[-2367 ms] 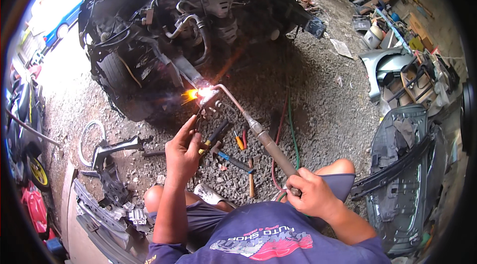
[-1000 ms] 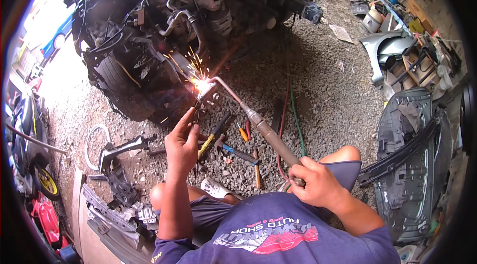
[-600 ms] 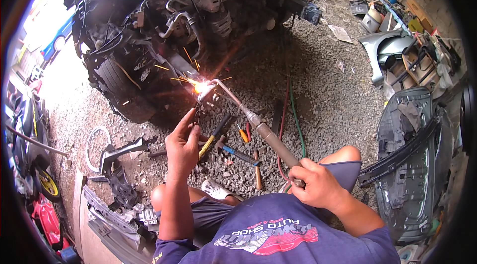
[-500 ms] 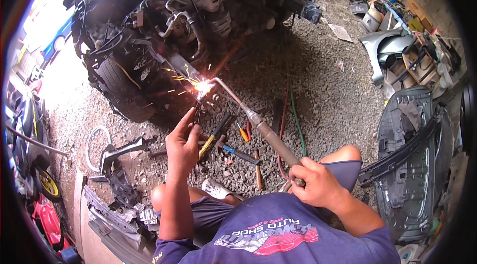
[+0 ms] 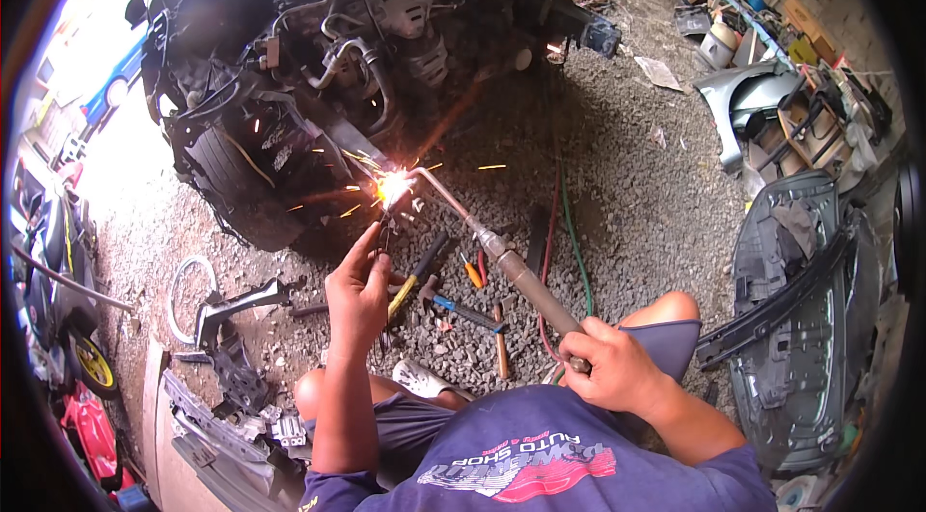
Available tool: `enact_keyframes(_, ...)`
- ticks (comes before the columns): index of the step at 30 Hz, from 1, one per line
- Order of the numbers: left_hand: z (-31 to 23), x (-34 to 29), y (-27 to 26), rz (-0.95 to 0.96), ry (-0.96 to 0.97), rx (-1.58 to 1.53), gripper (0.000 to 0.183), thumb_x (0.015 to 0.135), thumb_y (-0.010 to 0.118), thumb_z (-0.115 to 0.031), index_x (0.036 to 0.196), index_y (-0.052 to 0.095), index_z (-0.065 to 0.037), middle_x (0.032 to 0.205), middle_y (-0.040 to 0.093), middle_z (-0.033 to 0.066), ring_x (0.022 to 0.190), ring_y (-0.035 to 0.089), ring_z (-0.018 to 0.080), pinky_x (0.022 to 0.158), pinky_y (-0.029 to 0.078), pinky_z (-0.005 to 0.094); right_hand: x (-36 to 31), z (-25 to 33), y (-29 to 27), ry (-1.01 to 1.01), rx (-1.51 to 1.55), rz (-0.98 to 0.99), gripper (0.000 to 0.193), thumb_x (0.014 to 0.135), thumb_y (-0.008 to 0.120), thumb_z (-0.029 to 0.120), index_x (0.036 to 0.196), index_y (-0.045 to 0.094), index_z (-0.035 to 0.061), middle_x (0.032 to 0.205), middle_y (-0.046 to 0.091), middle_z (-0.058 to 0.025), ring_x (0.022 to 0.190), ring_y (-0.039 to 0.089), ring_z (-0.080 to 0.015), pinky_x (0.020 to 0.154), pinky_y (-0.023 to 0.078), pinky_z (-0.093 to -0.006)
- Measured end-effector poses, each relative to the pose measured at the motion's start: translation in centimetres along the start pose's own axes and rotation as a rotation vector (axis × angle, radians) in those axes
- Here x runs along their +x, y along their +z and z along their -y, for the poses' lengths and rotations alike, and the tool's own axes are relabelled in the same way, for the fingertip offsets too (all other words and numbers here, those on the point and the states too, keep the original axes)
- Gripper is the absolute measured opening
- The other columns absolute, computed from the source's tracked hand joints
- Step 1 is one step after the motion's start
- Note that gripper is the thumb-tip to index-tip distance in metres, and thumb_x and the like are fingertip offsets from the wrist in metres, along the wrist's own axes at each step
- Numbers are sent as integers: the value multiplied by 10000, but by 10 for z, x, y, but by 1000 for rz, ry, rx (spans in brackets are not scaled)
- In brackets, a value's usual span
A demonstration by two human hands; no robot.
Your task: Use a blowtorch to weld or cut components on a damaged car frame, followed by using a hammer to adjust parts.
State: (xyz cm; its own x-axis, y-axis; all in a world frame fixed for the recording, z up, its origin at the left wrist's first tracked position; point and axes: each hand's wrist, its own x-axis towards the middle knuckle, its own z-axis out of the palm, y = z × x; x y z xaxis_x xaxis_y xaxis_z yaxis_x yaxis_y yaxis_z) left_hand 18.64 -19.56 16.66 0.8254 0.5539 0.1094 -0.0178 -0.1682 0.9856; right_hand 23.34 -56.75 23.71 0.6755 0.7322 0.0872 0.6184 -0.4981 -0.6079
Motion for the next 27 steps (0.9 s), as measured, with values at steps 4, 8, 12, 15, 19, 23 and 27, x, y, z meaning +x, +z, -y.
enact_keyframes(4,-12,1,4,-27,-50,4,483,1089,620,-7,1568,622,-70,971,731,-3,780,722,64,615,514,214,1,-1,1,-8,10,-9,154,828,755,63,957,679,97,864,575,-129,678,654,-363,598,525,-473)
enact_keyframes(8,-11,3,4,-24,-31,22,482,1088,620,-7,1566,624,-71,960,729,-4,785,722,59,619,516,213,2,1,0,11,15,-10,161,818,752,61,957,679,100,867,578,-132,685,655,-371,603,527,-476)
enact_keyframes(12,-1,2,-1,-14,-9,43,482,1093,631,-33,1573,614,-76,1051,758,24,789,733,68,602,510,210,1,2,-1,5,3,-4,164,819,766,78,955,678,106,869,571,-131,681,653,-372,602,528,-478)
enact_keyframes(15,-1,4,2,6,-9,40,478,1102,637,-61,1579,605,-81,1145,790,53,791,745,81,581,507,204,0,-1,0,6,1,-4,166,819,773,86,954,678,107,869,563,-129,675,649,-372,599,527,-479)
enact_keyframes(19,-2,2,2,-5,-18,24,476,1104,638,-66,1578,607,-86,1131,791,50,793,745,80,582,510,202,-2,1,-1,4,3,-9,166,817,773,87,952,678,107,867,559,-130,670,645,-373,597,527,-480)
enact_keyframes(23,-4,3,4,-1,-32,12,475,1106,637,-72,1579,606,-88,1125,790,52,794,746,82,584,514,204,-1,-2,-1,0,8,-26,162,818,768,90,952,680,106,867,559,-132,670,644,-376,599,528,-482)
enact_keyframes(27,-3,3,2,-17,-16,28,475,1104,640,-74,1578,608,-89,1019,782,30,772,741,77,593,512,211,0,2,-1,4,-15,1,161,821,762,95,959,680,106,869,563,-134,680,645,-379,608,532,-486)
